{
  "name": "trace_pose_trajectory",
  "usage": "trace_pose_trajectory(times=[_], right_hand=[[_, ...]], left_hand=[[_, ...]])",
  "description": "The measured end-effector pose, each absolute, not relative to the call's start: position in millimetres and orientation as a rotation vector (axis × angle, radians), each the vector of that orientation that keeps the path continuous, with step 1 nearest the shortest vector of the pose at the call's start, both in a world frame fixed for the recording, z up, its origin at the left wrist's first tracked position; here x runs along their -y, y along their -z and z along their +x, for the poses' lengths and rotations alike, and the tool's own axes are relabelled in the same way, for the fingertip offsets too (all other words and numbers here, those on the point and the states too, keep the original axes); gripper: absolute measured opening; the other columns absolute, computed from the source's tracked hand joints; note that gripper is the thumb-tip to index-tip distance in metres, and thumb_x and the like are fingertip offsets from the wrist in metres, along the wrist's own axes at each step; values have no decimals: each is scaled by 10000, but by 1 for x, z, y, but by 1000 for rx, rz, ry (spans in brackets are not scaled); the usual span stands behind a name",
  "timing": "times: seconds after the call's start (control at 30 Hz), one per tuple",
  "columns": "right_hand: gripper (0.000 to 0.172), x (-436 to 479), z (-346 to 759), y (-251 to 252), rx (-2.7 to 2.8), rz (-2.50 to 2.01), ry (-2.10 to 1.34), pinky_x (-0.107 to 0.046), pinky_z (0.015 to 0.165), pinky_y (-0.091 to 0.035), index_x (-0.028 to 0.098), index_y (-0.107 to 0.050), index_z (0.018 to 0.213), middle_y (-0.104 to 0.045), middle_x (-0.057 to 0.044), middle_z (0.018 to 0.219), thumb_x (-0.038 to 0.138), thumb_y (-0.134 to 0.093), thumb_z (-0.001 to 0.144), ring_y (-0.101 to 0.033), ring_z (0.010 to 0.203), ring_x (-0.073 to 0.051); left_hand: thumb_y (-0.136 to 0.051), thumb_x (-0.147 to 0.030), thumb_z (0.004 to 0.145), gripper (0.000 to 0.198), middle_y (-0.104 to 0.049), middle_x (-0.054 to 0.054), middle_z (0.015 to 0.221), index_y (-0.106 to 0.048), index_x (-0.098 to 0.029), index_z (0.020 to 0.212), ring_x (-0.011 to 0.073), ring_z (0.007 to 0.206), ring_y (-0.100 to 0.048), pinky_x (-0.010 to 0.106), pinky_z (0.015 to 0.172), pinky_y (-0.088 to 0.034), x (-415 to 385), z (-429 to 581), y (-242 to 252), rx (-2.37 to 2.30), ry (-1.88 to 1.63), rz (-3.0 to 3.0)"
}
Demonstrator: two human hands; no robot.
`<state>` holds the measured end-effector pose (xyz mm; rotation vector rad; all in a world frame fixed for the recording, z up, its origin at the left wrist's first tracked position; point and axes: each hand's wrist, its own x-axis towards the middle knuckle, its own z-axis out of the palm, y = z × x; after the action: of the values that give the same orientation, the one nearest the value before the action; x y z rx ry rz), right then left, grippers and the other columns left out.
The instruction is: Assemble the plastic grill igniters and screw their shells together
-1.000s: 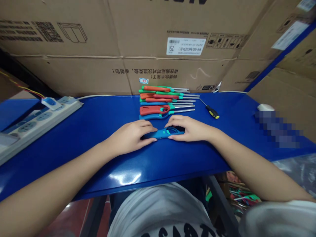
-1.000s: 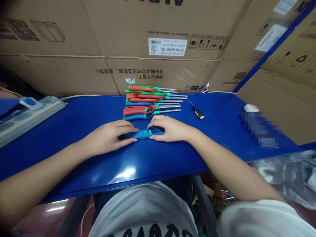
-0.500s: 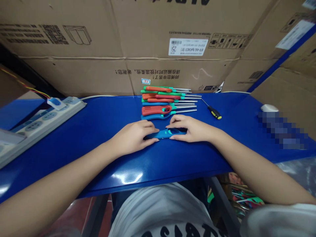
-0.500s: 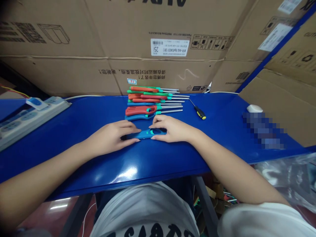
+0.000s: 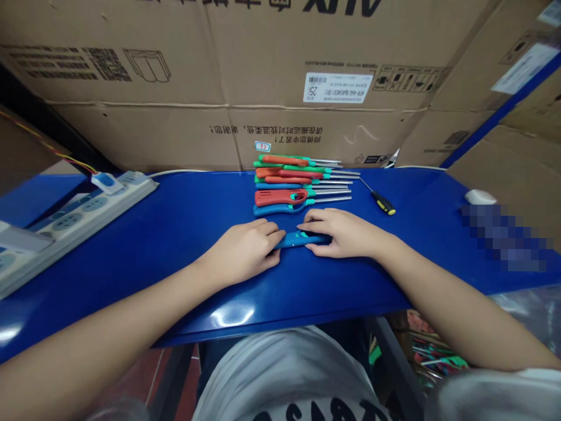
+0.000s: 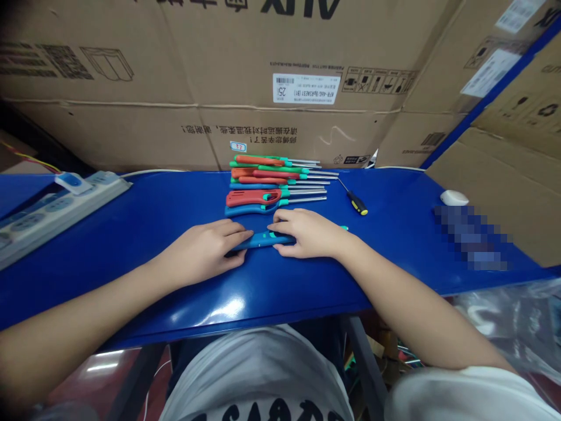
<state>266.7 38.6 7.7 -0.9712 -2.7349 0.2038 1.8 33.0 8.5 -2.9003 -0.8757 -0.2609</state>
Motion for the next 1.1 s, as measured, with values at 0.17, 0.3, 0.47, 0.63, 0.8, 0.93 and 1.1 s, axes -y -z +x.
trace_pose_trajectory(times=[0.17,0.3,0.47,0.63,0.8,0.93,1.1], right_hand=[[244,-36,269,-10,2658,-860,-221,-306,778,-537,155,-734,1081,-709,-104,1020,296,-569,970,-682,879,-200],[249,-35,270,-8,2615,-759,-216,-310,799,-541,147,-724,1044,-716,-106,966,292,-527,997,-679,864,-196],[233,-40,272,-6,2546,-804,-204,-307,803,-541,150,-717,1043,-708,-101,988,319,-570,982,-681,880,-195],[203,-44,278,-13,2505,-881,-139,-299,767,-522,174,-688,966,-697,-72,928,367,-627,948,-661,842,-189],[205,-42,278,-17,2517,-969,-65,-279,692,-469,180,-644,928,-680,-48,878,381,-613,952,-637,799,-180],[230,-40,275,-17,2538,-1035,62,-289,677,-439,179,-637,922,-685,-48,863,391,-565,975,-638,788,-191],[257,-42,278,-16,2501,-1072,171,-317,707,-445,170,-647,933,-714,-73,900,371,-503,1003,-653,813,-214]], left_hand=[[-557,-333,1001,293,-735,95,1074,-682,-142,1186,253,973,-699,363,837,-571,-43,-3,-3,865,476,-2976],[-516,-364,1023,308,-731,93,1006,-698,-134,1116,235,931,-688,353,843,-559,-45,-4,-2,829,648,-3038],[-532,-338,1016,290,-725,97,978,-692,-122,1125,236,919,-680,361,839,-557,-46,-4,-4,834,707,-3041],[-534,-309,1012,275,-734,110,1024,-685,-116,1137,248,959,-679,378,870,-560,-52,-7,-6,825,736,-2975],[-501,-288,1021,286,-739,119,1019,-681,-97,1133,253,934,-676,387,848,-571,-52,-8,-8,781,750,-2913],[-530,-289,1008,274,-745,113,1013,-691,-100,1124,249,934,-688,379,851,-576,-51,-7,-8,781,791,-2913],[-598,-329,981,373,-719,125,1149,-624,-127,1293,239,1013,-701,358,884,-579,-50,-8,-11,799,900,-2880]])
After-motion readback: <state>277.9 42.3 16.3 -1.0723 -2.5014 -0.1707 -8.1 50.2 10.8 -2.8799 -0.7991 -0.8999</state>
